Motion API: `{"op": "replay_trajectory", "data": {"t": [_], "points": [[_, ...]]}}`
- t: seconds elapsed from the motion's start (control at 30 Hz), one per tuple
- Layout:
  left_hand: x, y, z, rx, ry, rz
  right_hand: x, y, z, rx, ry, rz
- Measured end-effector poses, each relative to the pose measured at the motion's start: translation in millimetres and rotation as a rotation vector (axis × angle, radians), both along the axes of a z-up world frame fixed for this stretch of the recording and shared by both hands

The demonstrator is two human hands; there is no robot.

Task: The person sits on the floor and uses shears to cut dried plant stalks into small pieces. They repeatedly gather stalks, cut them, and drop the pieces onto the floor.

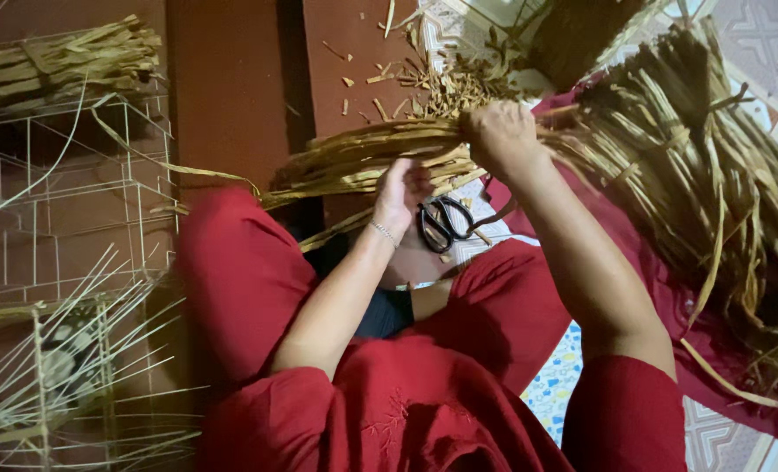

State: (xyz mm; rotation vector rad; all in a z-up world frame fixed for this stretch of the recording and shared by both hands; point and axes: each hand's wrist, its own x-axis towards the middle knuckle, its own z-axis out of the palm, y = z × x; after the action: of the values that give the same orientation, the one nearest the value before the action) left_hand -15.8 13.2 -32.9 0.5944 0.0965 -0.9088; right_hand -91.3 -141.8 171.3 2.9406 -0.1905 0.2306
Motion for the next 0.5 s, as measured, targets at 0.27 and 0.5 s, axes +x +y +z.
{"op": "replay_trajectory", "data": {"t": [0.27,0.5], "points": [[-12.3,48.1,107.3,0.494,-0.639,-0.045,26.2,8.7,20.0,-0.219,0.076,0.062],[36.5,28.3,193.8,0.647,-1.858,0.298,24.7,41.4,27.0,-0.248,-0.022,0.221]]}}
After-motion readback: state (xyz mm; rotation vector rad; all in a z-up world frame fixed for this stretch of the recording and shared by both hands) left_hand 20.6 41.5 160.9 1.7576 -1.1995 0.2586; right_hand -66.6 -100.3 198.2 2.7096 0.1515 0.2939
